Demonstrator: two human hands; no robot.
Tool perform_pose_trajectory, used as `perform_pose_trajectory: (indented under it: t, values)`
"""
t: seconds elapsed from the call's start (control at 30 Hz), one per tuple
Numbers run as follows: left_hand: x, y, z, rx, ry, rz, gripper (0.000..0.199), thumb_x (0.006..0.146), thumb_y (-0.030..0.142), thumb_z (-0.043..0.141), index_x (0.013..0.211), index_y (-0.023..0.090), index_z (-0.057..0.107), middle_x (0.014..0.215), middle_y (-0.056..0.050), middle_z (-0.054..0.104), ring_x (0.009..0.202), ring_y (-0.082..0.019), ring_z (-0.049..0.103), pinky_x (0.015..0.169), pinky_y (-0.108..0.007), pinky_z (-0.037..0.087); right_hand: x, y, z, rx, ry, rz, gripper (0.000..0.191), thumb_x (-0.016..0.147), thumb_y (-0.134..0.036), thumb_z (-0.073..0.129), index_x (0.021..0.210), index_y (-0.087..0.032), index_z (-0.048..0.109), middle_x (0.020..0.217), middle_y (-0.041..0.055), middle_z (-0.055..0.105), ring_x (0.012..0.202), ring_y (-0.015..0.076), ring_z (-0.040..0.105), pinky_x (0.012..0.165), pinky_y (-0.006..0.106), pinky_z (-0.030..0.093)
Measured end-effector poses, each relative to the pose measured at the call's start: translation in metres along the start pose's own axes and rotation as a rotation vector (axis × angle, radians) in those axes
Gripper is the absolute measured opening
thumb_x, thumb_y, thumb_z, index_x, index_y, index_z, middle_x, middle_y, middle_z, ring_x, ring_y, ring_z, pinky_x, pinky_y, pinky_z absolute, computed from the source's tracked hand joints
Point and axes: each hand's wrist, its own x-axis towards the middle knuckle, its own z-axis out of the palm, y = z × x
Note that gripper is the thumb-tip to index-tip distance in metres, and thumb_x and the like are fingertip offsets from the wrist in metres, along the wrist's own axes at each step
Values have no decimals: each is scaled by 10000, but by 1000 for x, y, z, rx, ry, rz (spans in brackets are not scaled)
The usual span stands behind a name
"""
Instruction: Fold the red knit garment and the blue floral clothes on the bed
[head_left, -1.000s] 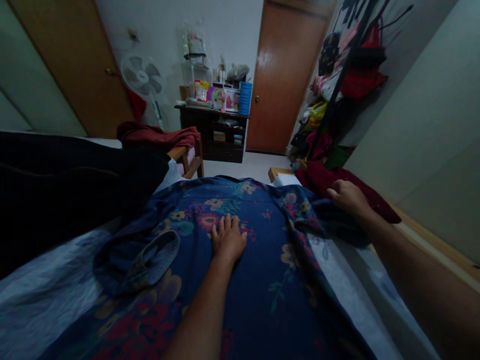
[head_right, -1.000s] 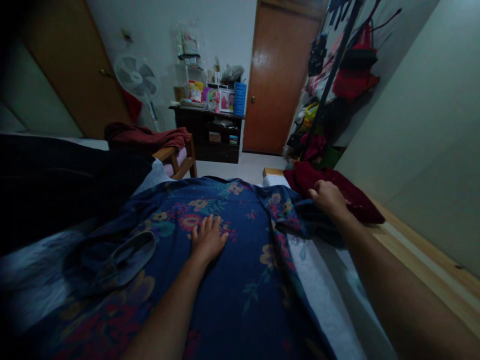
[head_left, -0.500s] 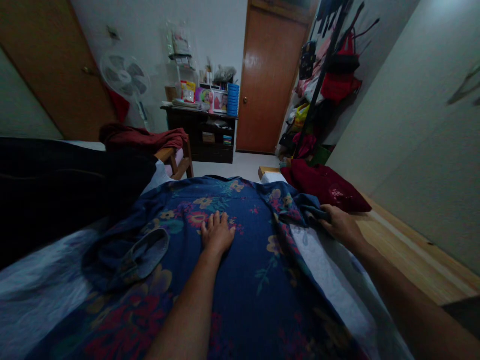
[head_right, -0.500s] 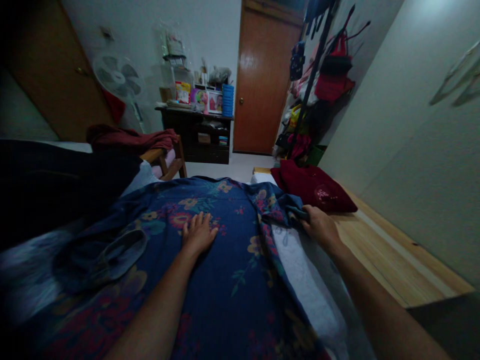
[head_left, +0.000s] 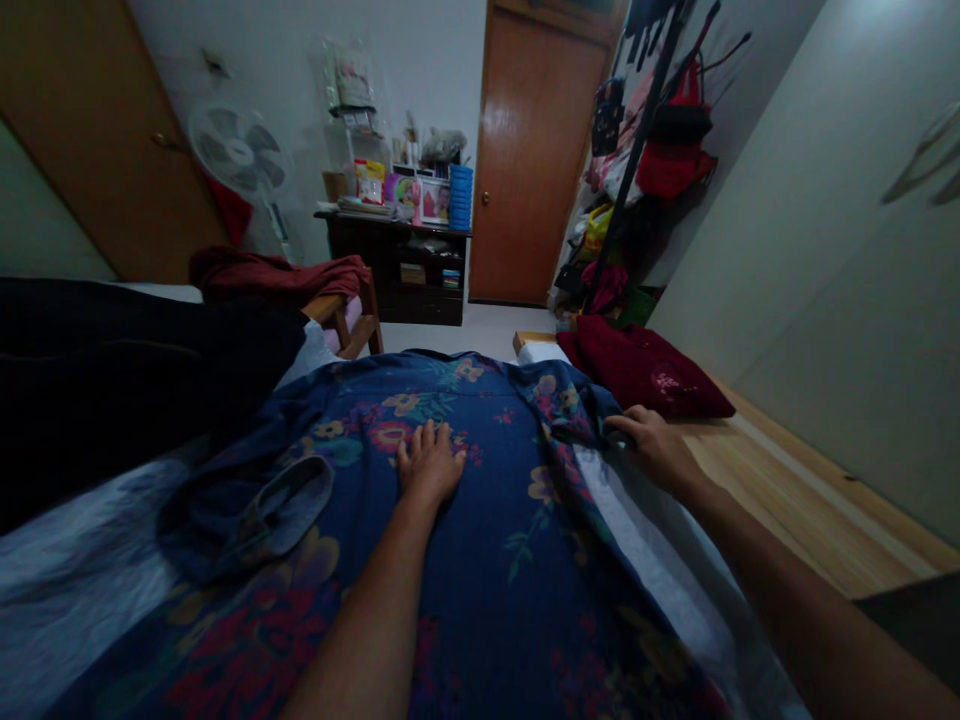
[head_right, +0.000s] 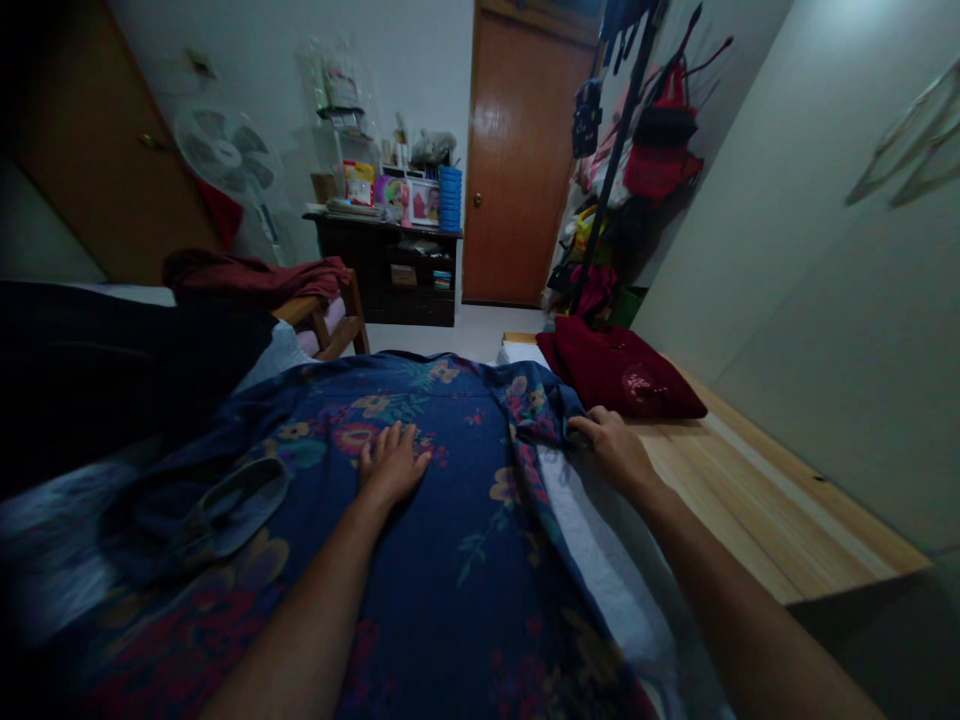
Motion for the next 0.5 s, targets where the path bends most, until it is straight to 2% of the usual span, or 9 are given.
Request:
perform_pose_trajectory:
  t: [0.1, 0.23, 0.3, 0.37, 0.43, 0.5]
  values:
    - [0, 0, 1, 2, 16, 2, 624, 896, 466, 412, 1462, 206, 375, 1561, -111, 313, 1434, -296, 263, 1145, -539, 211, -3, 8, -18, -156, 93, 125, 451, 805, -125, 509, 1208, -271, 648, 1172, 117, 572, 1029, 276, 507, 874, 375, 423]
    - [-2, 0, 0, 2, 14, -4, 617, 895, 463, 417, 1457, 211, 383, 1561, -112, 313, 1436, -297, 259, 1149, -535, 201, -1, 3, -30, -329, 142, 288, 394, 789, -292, 619, 1179, -251, 654, 1325, 179, 502, 1157, 386, 421, 927, 533, 351]
    - [-2, 1, 0, 0, 12, -3, 622, 895, 464, 418, 1460, 206, 380, 1562, -116, 309, 1437, -300, 257, 1146, -537, 208, 4, -14, -29, -297, 79, 272, 369, 796, -390, 622, 1132, -243, 666, 1303, 172, 532, 1170, 381, 440, 929, 514, 353]
    - [-1, 0, 0, 0, 18, 1, 628, 893, 464, 421, 1461, 200, 377, 1561, -119, 310, 1434, -305, 262, 1143, -540, 213, 11, -37, -22, -150, -120, 218, 309, 877, -428, 515, 998, -215, 703, 1100, 159, 646, 1015, 311, 570, 842, 408, 412]
    - [-1, -1, 2, -1, 26, 6, 629, 892, 464, 422, 1460, 197, 379, 1558, -121, 318, 1429, -308, 270, 1141, -543, 217, 20, -61, -12, -7, -303, 202, 388, 926, -467, 418, 891, -218, 713, 962, 127, 702, 923, 266, 637, 782, 343, 431]
    - [0, -2, 4, -4, 31, 8, 628, 891, 466, 423, 1459, 202, 381, 1556, -119, 322, 1428, -305, 274, 1140, -544, 220, 28, -78, -1, 4, -315, 270, 464, 939, -511, 363, 916, -205, 712, 971, 137, 717, 918, 263, 663, 757, 328, 445]
